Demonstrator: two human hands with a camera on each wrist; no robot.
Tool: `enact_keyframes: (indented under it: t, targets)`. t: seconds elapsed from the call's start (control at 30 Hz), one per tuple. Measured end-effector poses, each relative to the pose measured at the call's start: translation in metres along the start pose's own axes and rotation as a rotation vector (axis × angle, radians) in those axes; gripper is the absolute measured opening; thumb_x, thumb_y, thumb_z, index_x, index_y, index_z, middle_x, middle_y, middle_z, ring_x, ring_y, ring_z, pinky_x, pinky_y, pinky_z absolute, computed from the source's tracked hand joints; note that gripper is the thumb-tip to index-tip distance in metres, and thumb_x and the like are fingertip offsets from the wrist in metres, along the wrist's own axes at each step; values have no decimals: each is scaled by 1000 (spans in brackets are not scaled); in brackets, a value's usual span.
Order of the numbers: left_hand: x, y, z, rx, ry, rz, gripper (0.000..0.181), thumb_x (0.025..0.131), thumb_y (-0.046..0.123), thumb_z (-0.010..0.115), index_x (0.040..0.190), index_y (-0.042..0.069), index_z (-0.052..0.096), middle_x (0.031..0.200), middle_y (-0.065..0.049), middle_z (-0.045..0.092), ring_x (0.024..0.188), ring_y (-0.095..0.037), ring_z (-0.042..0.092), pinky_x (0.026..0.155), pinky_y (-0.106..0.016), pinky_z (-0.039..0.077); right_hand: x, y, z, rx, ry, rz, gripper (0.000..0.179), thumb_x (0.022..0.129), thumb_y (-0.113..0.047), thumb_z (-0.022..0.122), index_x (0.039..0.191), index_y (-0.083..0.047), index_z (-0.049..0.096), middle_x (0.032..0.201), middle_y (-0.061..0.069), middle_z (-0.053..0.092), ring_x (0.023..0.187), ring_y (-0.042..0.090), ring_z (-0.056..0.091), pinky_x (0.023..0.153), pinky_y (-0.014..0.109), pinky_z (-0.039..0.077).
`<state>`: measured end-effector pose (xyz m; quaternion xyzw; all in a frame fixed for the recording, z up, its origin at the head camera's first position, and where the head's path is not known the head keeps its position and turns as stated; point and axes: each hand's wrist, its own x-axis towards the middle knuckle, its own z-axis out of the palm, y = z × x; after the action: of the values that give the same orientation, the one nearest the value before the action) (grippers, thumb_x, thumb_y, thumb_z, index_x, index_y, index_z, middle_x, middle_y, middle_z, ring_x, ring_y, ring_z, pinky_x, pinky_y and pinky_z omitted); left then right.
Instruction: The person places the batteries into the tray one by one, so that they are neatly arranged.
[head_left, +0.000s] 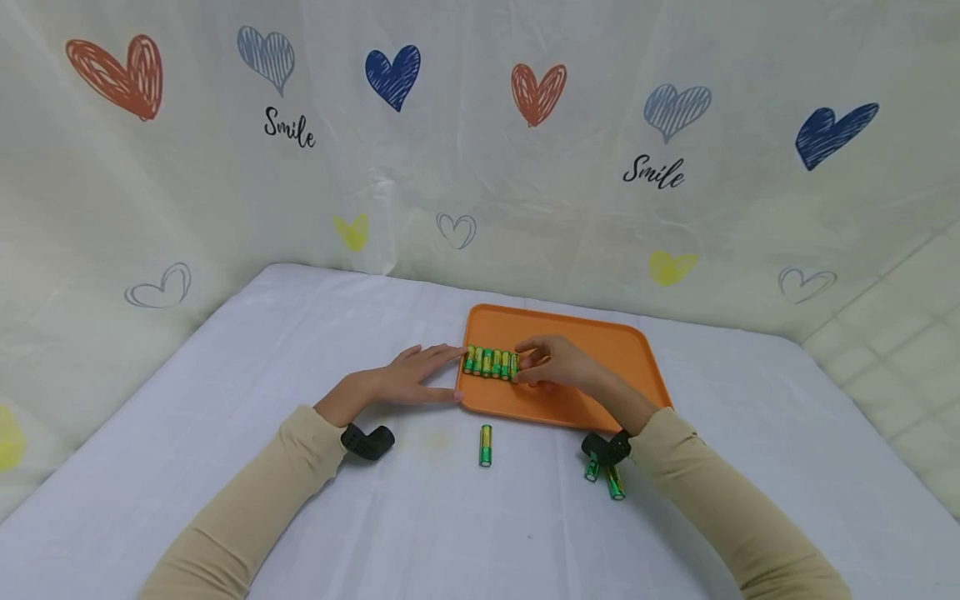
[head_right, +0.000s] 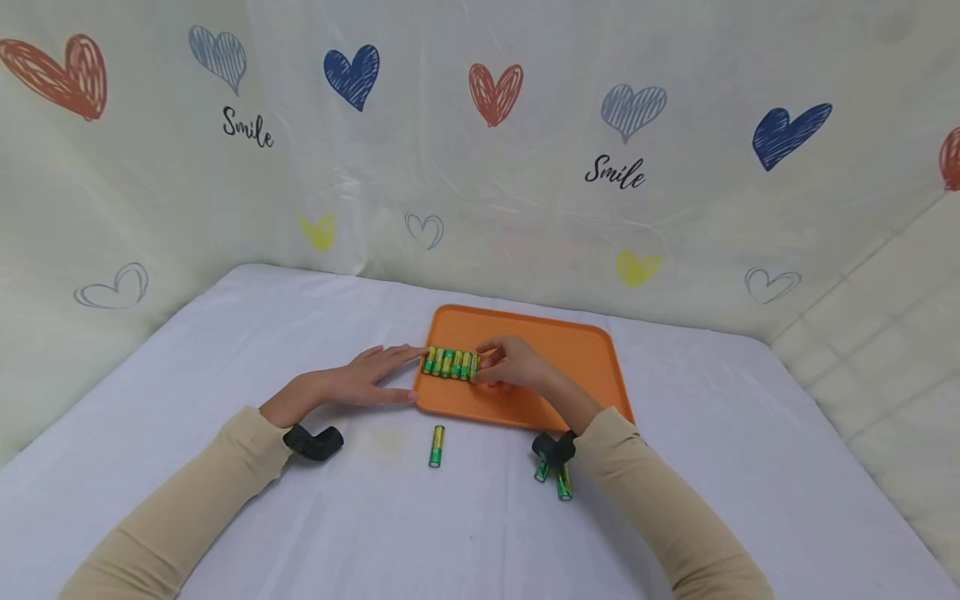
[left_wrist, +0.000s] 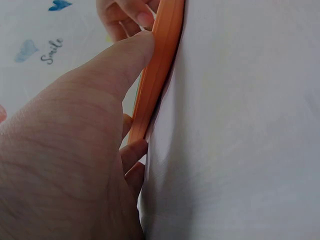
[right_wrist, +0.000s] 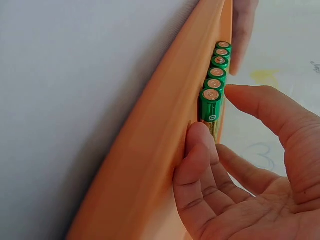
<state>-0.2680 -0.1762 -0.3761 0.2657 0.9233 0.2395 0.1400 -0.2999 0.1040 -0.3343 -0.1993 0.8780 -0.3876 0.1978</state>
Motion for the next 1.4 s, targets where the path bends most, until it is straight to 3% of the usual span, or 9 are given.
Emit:
enact_keyframes:
  t: [0.3,1.1,1.4]
  targets:
    - [-1,1,0,2,-5,-6,83,93,58,54,158,23,16,163,-5,17,151,-22,8,120,-49,-1,-9,-4,2,43,16,23,52,91,-13,70,135,4,51,107,17,60,68,18,62,61,28,52]
    - [-2,4,1,-6,0,-6,83,93,58,54,158,23,16,163,-6,18,151,-24,9,120,-50,-2,-35,-15,17,45,18,-44,40,90,-18,72,125,-2,61,102,10,63,76,20,65,69,28,52]
    - [-2,5,0,-8,4,-2,82,93,58,54,158,24,17,163,-4,18,151,-23,8,120,-50,-2,-43,-14,22,106,-19,-81,34,91,-14,70,122,-2,63,100,9,62,77,22,66,66,24,52]
